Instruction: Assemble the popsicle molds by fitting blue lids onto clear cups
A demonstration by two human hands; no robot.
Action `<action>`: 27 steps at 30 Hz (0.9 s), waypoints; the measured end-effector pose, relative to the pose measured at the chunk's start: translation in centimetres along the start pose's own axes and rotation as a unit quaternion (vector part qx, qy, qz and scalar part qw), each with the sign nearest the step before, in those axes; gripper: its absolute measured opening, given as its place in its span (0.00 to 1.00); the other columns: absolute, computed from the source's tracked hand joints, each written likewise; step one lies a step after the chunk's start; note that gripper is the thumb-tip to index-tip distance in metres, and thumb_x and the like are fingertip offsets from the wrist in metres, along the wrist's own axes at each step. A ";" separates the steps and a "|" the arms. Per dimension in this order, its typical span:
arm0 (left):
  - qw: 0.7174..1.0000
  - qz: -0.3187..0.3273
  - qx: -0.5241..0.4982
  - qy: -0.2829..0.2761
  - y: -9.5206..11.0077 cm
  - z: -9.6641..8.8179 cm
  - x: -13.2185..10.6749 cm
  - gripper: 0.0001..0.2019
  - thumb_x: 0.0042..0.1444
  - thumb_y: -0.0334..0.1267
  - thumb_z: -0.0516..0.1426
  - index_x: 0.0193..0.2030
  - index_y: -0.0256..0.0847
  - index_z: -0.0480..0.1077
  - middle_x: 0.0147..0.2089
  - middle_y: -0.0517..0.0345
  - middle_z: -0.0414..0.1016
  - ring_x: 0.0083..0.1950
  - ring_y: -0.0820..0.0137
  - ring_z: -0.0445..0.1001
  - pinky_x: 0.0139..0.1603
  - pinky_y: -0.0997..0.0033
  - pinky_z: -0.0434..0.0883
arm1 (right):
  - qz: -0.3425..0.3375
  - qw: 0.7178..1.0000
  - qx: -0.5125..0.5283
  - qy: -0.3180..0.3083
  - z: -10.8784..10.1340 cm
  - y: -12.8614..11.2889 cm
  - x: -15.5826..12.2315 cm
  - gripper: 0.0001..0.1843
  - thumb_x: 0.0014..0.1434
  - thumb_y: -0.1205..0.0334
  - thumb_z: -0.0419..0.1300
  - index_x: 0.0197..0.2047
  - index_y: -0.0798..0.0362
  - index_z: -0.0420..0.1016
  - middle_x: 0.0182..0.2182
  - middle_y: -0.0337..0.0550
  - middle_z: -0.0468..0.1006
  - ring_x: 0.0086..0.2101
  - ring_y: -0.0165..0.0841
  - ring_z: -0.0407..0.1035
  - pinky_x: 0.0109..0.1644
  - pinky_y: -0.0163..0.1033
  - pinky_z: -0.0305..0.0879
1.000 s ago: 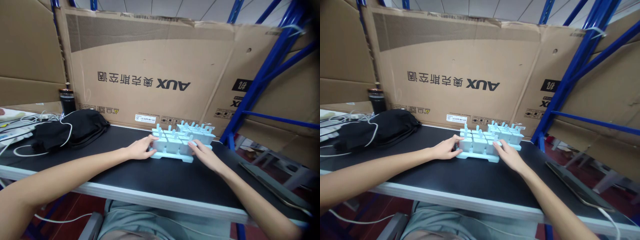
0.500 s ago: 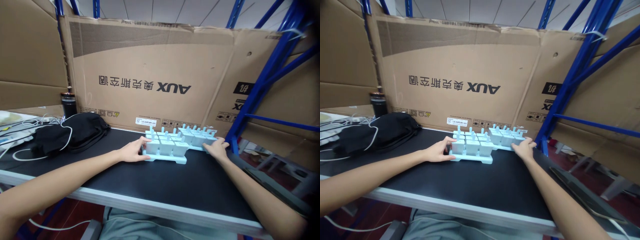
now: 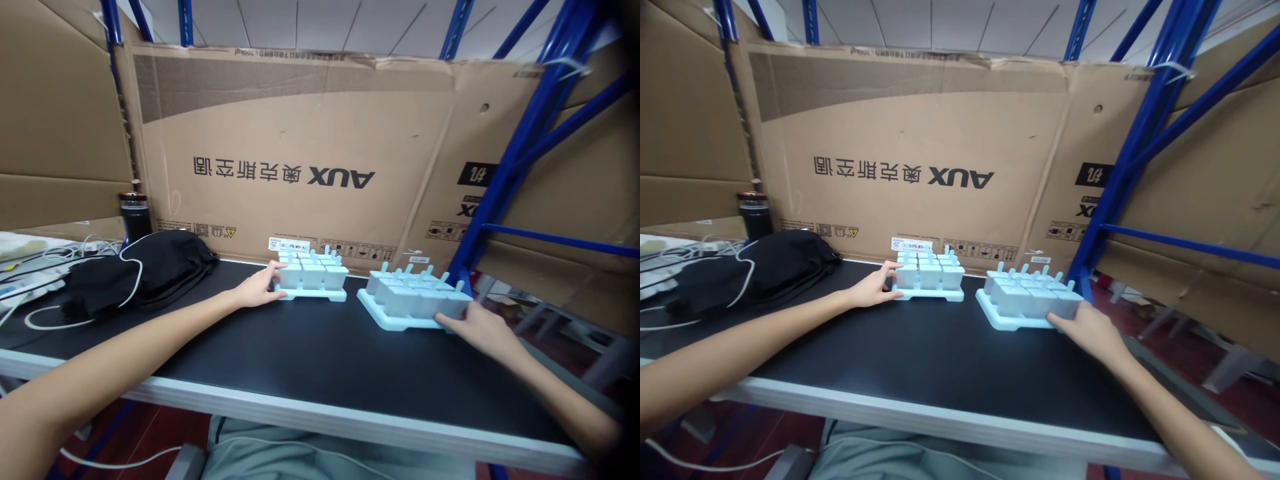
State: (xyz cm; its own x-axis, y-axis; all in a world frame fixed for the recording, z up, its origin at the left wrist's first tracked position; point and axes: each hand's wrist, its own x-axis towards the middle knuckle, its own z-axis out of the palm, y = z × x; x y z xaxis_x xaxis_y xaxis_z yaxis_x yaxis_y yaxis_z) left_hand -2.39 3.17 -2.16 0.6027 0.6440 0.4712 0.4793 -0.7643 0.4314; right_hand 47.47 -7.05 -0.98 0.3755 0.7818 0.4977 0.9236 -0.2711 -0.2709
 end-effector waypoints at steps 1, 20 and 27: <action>1.000 -0.002 0.006 -0.005 -0.1 0.2 0.5 0.35 0.56 0.51 0.58 0.65 0.44 0.48 0.49 0.48 0.71 0.46 0.62 0.73 0.43 0.61 0.73 | 0.007 1.000 -0.008 -0.028 -0.4 0.3 -0.6 0.21 0.44 0.38 0.58 0.24 0.46 0.58 0.25 0.55 0.74 0.29 0.48 0.73 0.31 0.46 0.65; 0.989 0.074 0.017 -0.126 7.0 10.4 13.0 0.38 0.59 0.38 0.57 0.69 0.47 0.37 0.60 0.44 0.69 0.60 0.60 0.69 0.60 0.57 0.64 | 0.003 0.994 -0.053 -0.097 -1.9 -1.3 -3.5 0.20 0.53 0.38 0.51 0.29 0.47 0.56 0.32 0.51 0.74 0.34 0.44 0.71 0.38 0.43 0.63; 0.991 0.056 0.054 -0.106 8.4 12.5 14.0 0.40 0.57 0.30 0.50 0.70 0.52 0.31 0.64 0.51 0.66 0.62 0.61 0.68 0.59 0.59 0.66 | 0.023 0.990 -0.069 -0.122 -2.5 -1.6 -3.2 0.22 0.55 0.37 0.53 0.30 0.48 0.61 0.32 0.52 0.76 0.37 0.45 0.72 0.39 0.41 0.63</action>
State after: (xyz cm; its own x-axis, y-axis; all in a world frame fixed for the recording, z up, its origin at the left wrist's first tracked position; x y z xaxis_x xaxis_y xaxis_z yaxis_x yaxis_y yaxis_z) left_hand 18.04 5.39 -1.54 0.7715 0.5412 0.3345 0.4597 -0.8376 0.2950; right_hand 44.94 -10.54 -0.04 0.4039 0.8743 0.2693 0.9137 -0.3708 -0.1663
